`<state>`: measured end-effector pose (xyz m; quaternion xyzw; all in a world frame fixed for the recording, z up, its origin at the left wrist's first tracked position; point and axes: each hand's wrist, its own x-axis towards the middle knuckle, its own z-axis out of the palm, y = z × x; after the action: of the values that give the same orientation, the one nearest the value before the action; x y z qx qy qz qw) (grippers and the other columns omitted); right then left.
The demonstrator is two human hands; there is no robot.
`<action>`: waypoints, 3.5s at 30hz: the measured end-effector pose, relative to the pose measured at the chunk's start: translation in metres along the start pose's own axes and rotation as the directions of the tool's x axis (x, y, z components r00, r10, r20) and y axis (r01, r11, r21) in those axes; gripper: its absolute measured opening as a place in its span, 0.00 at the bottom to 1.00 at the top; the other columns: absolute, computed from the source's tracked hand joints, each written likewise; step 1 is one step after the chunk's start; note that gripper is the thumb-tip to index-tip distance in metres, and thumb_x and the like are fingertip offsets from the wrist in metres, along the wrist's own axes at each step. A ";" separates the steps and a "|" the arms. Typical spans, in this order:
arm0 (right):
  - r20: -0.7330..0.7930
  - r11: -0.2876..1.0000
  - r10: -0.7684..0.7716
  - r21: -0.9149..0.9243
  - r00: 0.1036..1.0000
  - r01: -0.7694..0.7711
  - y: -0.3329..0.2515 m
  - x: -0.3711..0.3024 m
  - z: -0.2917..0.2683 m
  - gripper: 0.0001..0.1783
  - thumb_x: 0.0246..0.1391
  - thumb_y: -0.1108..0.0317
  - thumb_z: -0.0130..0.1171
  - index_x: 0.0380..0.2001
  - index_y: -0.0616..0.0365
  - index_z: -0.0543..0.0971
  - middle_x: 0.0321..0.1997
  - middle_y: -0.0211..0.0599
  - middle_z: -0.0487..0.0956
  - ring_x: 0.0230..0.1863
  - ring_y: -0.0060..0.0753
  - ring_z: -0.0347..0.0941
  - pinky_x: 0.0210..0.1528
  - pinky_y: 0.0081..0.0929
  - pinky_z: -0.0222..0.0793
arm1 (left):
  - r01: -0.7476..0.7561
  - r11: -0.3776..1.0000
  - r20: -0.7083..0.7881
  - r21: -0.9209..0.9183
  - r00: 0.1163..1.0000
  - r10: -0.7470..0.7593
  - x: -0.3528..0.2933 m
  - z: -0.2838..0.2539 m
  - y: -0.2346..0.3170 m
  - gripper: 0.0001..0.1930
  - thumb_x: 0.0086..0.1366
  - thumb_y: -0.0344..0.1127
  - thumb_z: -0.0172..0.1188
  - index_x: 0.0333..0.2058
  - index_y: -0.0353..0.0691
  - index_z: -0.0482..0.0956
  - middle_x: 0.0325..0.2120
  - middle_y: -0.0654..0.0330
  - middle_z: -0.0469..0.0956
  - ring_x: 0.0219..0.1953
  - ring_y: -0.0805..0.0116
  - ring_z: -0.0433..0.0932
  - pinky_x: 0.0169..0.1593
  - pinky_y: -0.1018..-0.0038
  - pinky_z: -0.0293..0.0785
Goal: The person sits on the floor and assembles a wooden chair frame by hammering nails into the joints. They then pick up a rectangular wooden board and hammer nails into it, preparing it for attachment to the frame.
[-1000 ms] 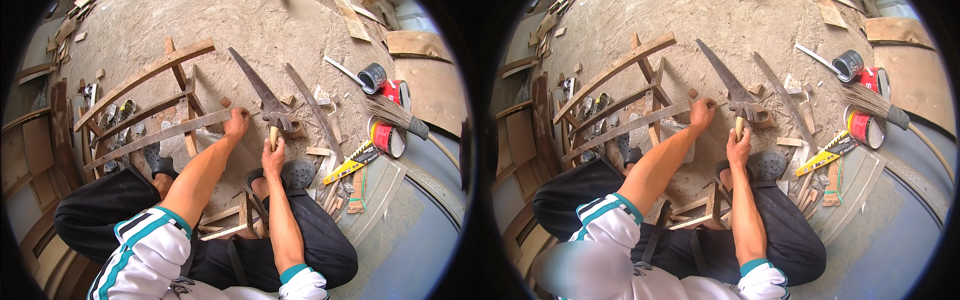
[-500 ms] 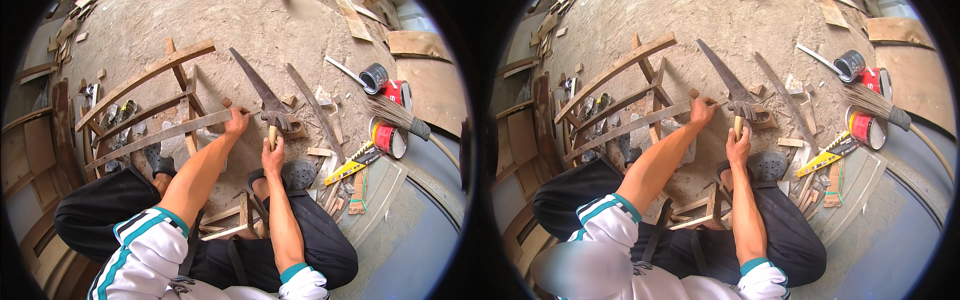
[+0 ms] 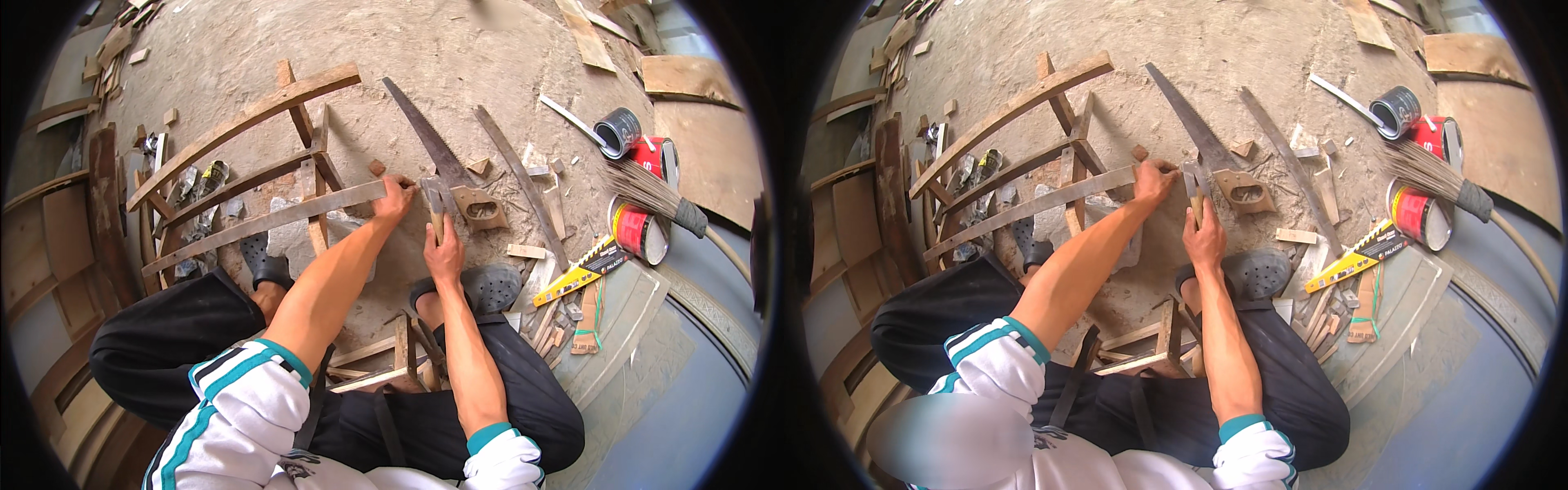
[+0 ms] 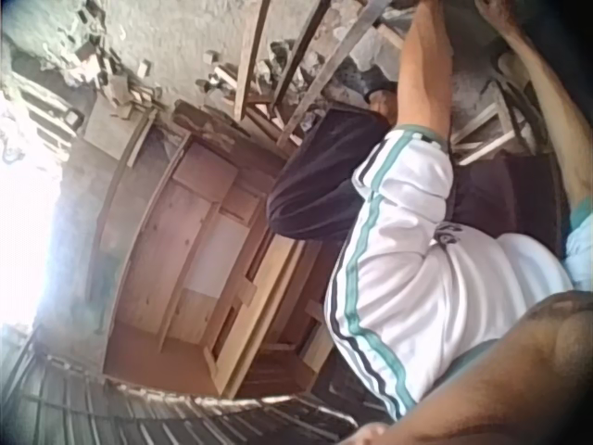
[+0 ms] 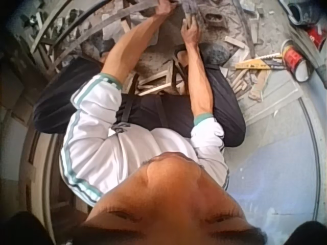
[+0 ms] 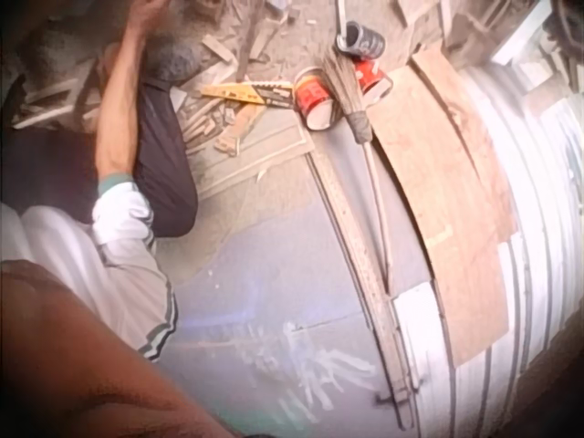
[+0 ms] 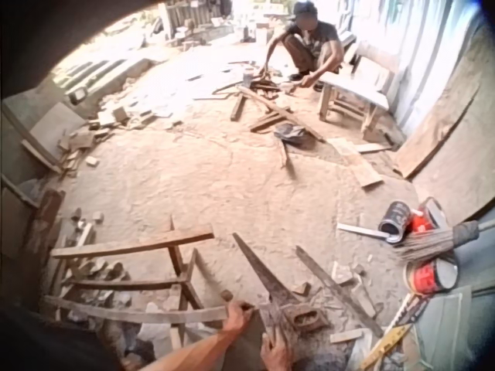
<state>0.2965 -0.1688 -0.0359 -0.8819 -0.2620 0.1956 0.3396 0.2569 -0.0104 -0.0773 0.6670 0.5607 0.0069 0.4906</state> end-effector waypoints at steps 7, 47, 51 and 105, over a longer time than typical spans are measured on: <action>0.032 0.999 0.021 0.028 0.999 -0.022 0.004 -0.006 0.003 0.24 0.59 0.61 0.59 0.55 0.62 0.74 0.46 0.59 0.80 0.45 0.62 0.78 0.43 0.48 0.74 | -0.027 0.999 -0.004 -0.019 1.000 0.027 0.001 0.003 -0.007 0.11 0.53 0.40 0.68 0.31 0.38 0.87 0.26 0.52 0.84 0.32 0.56 0.83 0.42 0.63 0.77; 0.025 0.988 -0.151 -0.038 0.988 0.151 0.017 0.001 0.000 0.25 0.60 0.60 0.58 0.56 0.64 0.73 0.49 0.61 0.79 0.49 0.62 0.77 0.48 0.47 0.74 | -0.036 0.997 0.020 0.067 0.999 0.035 0.006 0.007 -0.014 0.10 0.55 0.40 0.66 0.34 0.43 0.87 0.30 0.53 0.84 0.37 0.54 0.83 0.45 0.60 0.77; 0.065 0.994 -0.097 -0.048 0.993 0.101 0.013 0.002 -0.003 0.26 0.61 0.59 0.57 0.57 0.63 0.72 0.50 0.61 0.78 0.49 0.63 0.76 0.48 0.49 0.74 | -0.090 0.995 -0.006 0.047 0.996 0.090 0.009 0.006 -0.012 0.11 0.55 0.40 0.66 0.35 0.43 0.87 0.30 0.53 0.84 0.37 0.53 0.83 0.45 0.59 0.77; 0.624 0.363 0.639 0.271 0.450 -0.892 -0.008 -0.027 -0.043 0.06 0.59 0.71 0.57 0.34 0.61 0.71 0.20 0.35 0.67 0.16 0.27 0.63 0.12 0.25 0.64 | -0.146 0.327 0.081 -0.934 0.804 0.589 -0.303 -0.286 0.112 0.05 0.70 0.34 0.58 0.38 0.40 0.76 0.37 0.59 0.81 0.39 0.73 0.80 0.33 0.78 0.80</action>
<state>0.2954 -0.2011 0.0036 -0.6865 0.2000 0.5843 0.3839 0.0674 -0.0424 0.3088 0.3969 0.1800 0.2785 0.8559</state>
